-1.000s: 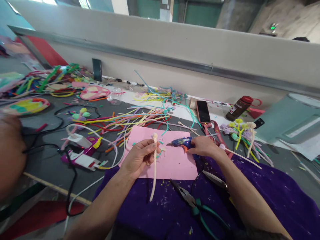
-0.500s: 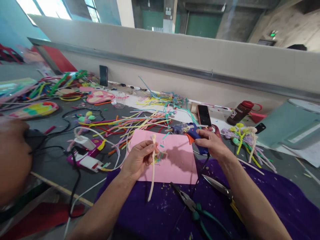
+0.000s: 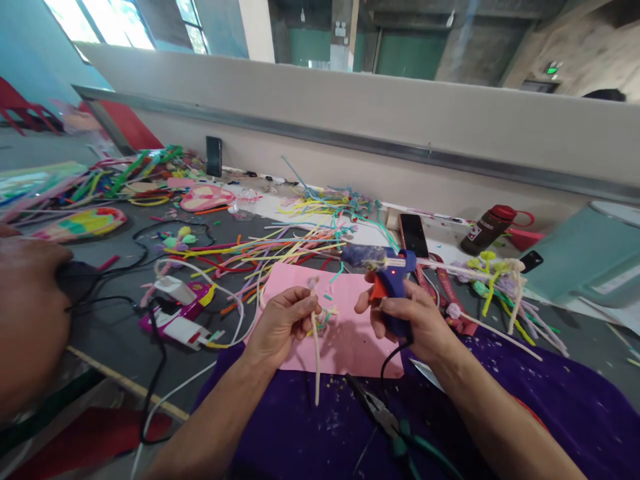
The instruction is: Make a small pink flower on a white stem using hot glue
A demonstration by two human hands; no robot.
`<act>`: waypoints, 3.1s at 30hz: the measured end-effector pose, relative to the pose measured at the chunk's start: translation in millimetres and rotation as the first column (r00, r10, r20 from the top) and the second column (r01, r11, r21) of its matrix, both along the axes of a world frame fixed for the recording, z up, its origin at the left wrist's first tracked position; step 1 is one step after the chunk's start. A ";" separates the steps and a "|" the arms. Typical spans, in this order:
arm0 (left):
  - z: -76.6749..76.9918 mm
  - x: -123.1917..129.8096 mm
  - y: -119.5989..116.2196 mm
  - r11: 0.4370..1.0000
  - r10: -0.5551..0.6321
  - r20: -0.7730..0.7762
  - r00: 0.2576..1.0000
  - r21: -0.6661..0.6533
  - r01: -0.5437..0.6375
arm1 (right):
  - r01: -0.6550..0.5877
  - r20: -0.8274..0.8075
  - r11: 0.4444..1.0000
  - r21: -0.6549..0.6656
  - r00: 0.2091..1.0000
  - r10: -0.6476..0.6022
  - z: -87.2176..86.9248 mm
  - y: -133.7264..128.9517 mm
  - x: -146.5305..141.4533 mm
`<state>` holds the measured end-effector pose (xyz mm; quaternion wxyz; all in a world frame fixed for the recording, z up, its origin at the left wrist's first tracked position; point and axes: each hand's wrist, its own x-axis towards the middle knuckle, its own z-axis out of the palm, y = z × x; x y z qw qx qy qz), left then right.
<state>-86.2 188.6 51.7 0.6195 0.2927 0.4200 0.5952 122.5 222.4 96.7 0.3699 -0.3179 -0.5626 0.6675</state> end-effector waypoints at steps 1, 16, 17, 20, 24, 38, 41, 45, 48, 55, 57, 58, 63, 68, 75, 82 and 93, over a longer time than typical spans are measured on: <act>0.0 -0.2 0.1 1.000 -0.003 0.012 1.000 -0.004 0.004 | 0.006 0.038 0.999 0.032 0.999 -0.007 0.6 -0.6 0.6; -0.3 -1.2 -0.4 0.999 0.041 -0.005 0.999 0.021 -0.041 | -0.099 0.379 0.915 0.392 0.923 -0.062 5.4 -10.7 10.2; 0.4 -1.3 -0.4 0.999 0.049 0.001 0.999 0.015 -0.049 | -0.114 0.374 0.906 0.409 0.926 -0.053 6.0 -11.5 10.2; 2.4 -1.5 -0.1 0.997 0.078 0.017 0.997 -0.002 -0.078 | -0.134 0.377 0.897 0.422 0.925 -0.039 6.5 -12.9 10.4; 3.4 -2.0 0.2 0.996 0.089 0.017 0.996 -0.009 -0.089 | -0.087 0.375 0.923 0.374 0.925 -0.065 5.2 -11.8 9.9; 3.0 -2.6 -0.6 0.996 0.089 0.048 0.995 -0.017 -0.088 | -0.090 0.369 0.940 0.329 0.929 -0.041 4.6 -9.6 6.9; 2.6 -2.8 -0.4 0.997 0.079 0.042 0.996 -0.001 -0.079 | -0.083 0.359 0.945 0.317 0.932 -0.039 4.5 -9.0 6.5; 1.8 -2.4 0.3 0.998 0.063 0.030 0.998 0.022 -0.064 | -0.067 0.361 0.946 0.318 0.931 -0.056 5.0 -8.1 6.6; 1.1 -2.3 0.6 0.998 0.038 0.042 0.998 0.051 -0.040 | -0.068 0.369 0.950 0.303 0.928 -0.051 6.6 -7.3 6.2; 1.1 -3.3 0.3 0.997 0.007 0.040 0.999 0.072 -0.010 | -0.059 0.342 0.953 0.297 0.938 -0.049 6.5 -5.1 4.3; 0.7 -3.7 0.6 0.998 0.004 0.033 0.999 0.064 -0.006 | -0.053 0.351 0.954 0.296 0.935 -0.057 6.0 -4.5 3.9; 0.4 -3.9 0.8 0.998 0.003 0.031 1.000 0.061 -0.004 | -0.049 0.352 0.955 0.294 0.934 -0.060 5.8 -4.2 3.6; -1.7 -3.9 0.5 0.998 -0.007 0.026 1.000 0.067 0.005 | -0.035 0.356 0.955 0.296 0.931 -0.076 7.4 -3.0 1.4; 0.2 -2.5 -1.9 0.997 -0.008 -0.001 1.000 0.070 0.008 | -0.054 0.380 0.946 0.319 0.922 -0.075 7.7 -4.9 -0.4; 2.9 -1.9 -2.3 1.000 0.010 -0.040 0.999 0.023 -0.010 | -0.050 0.405 0.938 0.344 0.909 -0.100 -1.8 -6.8 3.9; 4.9 -1.5 -2.2 0.999 0.007 -0.064 0.998 0.033 -0.005 | -0.026 0.411 0.932 0.360 0.902 -0.133 -4.2 -6.4 4.1; 8.1 -1.4 -4.8 0.998 0.051 -0.062 0.997 0.044 -0.048 | -0.018 0.346 0.959 0.284 0.934 -0.085 8.9 -10.6 1.1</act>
